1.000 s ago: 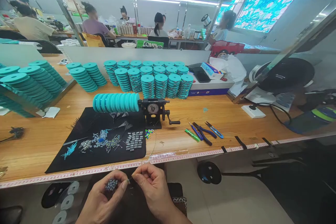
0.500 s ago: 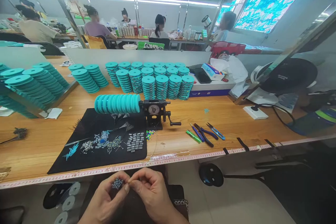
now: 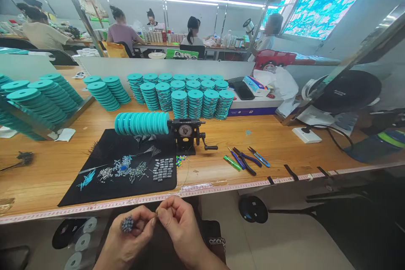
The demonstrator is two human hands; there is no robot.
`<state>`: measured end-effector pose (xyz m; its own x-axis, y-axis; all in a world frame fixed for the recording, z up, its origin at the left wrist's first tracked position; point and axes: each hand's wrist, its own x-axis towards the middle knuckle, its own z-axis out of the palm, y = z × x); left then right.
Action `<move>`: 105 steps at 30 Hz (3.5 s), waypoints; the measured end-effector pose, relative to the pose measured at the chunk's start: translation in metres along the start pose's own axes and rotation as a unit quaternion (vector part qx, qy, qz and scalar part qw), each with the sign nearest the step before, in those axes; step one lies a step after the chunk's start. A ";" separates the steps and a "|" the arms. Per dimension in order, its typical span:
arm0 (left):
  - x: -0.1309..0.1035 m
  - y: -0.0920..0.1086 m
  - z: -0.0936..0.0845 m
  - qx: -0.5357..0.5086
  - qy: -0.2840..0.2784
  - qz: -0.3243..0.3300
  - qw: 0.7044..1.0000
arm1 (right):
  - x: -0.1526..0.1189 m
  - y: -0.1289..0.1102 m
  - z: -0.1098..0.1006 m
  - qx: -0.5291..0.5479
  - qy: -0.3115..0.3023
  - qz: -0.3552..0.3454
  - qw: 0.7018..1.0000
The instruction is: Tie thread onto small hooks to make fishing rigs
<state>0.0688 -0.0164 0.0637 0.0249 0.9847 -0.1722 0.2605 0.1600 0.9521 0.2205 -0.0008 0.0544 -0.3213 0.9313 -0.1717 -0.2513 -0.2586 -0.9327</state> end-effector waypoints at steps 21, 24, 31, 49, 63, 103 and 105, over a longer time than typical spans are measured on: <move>0.017 0.001 -0.082 -0.373 0.073 -0.163 0.910 | 0.009 -0.007 -0.065 -0.039 -0.044 0.158 0.986; 0.022 -0.003 -0.075 -0.269 0.104 -0.125 0.950 | 0.002 -0.019 -0.061 -0.008 -0.108 0.160 0.981; 0.015 0.001 -0.035 -0.012 -0.084 -0.015 0.996 | -0.005 -0.023 -0.028 -0.006 -0.166 0.115 0.979; 0.080 -0.019 -0.013 0.483 0.007 0.064 0.873 | -0.004 0.000 -0.040 -0.081 0.067 0.042 0.994; 0.015 -0.013 -0.008 0.241 0.012 0.238 0.941 | 0.012 0.005 -0.009 0.136 0.012 0.099 0.986; 0.013 -0.042 -0.009 -0.217 -0.052 -0.085 0.971 | -0.002 -0.016 0.001 -0.175 0.019 0.046 0.983; 0.014 -0.046 -0.009 -0.208 -0.062 -0.079 0.973 | -0.003 -0.016 0.001 -0.172 0.018 0.048 0.984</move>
<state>0.0485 -0.0093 0.0197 0.1384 0.9338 -0.3300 -0.1426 0.3485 0.9264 0.2244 0.0007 0.0703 -0.2944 0.9168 -0.2699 0.1046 -0.2498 -0.9626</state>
